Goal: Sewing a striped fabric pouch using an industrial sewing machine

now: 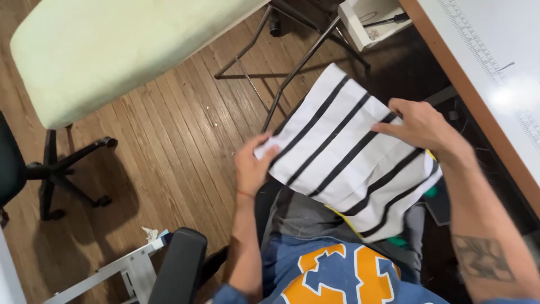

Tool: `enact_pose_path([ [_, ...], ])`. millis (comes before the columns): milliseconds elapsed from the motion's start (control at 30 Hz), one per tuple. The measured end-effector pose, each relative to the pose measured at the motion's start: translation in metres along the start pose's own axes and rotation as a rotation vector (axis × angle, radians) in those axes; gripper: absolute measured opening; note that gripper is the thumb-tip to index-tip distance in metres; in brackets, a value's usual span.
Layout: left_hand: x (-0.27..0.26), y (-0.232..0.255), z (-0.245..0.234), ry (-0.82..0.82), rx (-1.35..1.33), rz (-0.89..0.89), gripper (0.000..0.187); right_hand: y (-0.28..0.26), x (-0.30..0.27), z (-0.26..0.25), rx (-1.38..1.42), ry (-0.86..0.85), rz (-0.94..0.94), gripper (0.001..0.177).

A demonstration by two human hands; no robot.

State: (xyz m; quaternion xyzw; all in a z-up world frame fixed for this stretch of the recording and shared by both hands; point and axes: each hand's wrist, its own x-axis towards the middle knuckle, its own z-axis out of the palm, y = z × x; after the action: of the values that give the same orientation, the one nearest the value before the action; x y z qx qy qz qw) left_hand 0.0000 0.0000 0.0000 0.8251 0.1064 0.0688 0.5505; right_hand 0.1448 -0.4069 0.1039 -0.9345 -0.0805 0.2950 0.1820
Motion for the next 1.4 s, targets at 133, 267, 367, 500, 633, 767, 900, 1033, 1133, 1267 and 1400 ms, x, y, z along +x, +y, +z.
enact_pose_path([
  [133,0.048,0.072,0.0,-0.001,-0.349,-0.145,0.029,-0.014,-0.081,-0.049,0.267,-0.084,0.02,0.05],
  [267,0.055,0.146,-0.011,-0.091,-0.796,0.05,0.023,0.071,-0.136,-0.039,0.754,0.169,0.127,0.064],
  [367,0.048,0.201,-0.028,-0.188,-0.51,0.292,0.016,0.124,-0.191,0.011,0.952,0.357,-0.032,0.033],
  [500,0.091,0.179,0.005,-0.046,0.261,0.424,0.023,0.046,-0.186,0.011,0.184,0.19,0.502,0.067],
  [633,0.075,0.115,0.078,-0.214,0.963,0.4,0.078,0.029,-0.164,0.041,-0.196,-0.142,0.429,0.082],
  [767,0.008,0.098,0.134,-0.487,1.007,0.666,0.104,0.046,-0.143,0.061,-0.339,0.326,-0.088,0.083],
  [900,-0.031,0.041,0.171,-0.684,1.0,0.64,0.136,0.055,-0.076,0.096,-0.495,0.642,-0.347,0.096],
  [1033,-0.01,0.068,0.14,-0.788,0.863,0.504,0.134,0.108,-0.036,0.14,0.357,0.073,0.018,0.093],
  [1133,0.0,0.031,0.105,-0.62,0.209,0.527,0.088,0.162,-0.035,0.163,0.845,0.117,0.089,0.069],
  [1267,-0.004,-0.007,0.06,-0.456,0.084,0.479,0.085,0.187,-0.084,0.151,0.156,0.466,-0.265,0.086],
  [1400,-0.034,0.007,0.067,-0.446,0.013,0.67,0.064,0.158,-0.112,0.14,-0.068,0.464,-0.698,0.092],
])
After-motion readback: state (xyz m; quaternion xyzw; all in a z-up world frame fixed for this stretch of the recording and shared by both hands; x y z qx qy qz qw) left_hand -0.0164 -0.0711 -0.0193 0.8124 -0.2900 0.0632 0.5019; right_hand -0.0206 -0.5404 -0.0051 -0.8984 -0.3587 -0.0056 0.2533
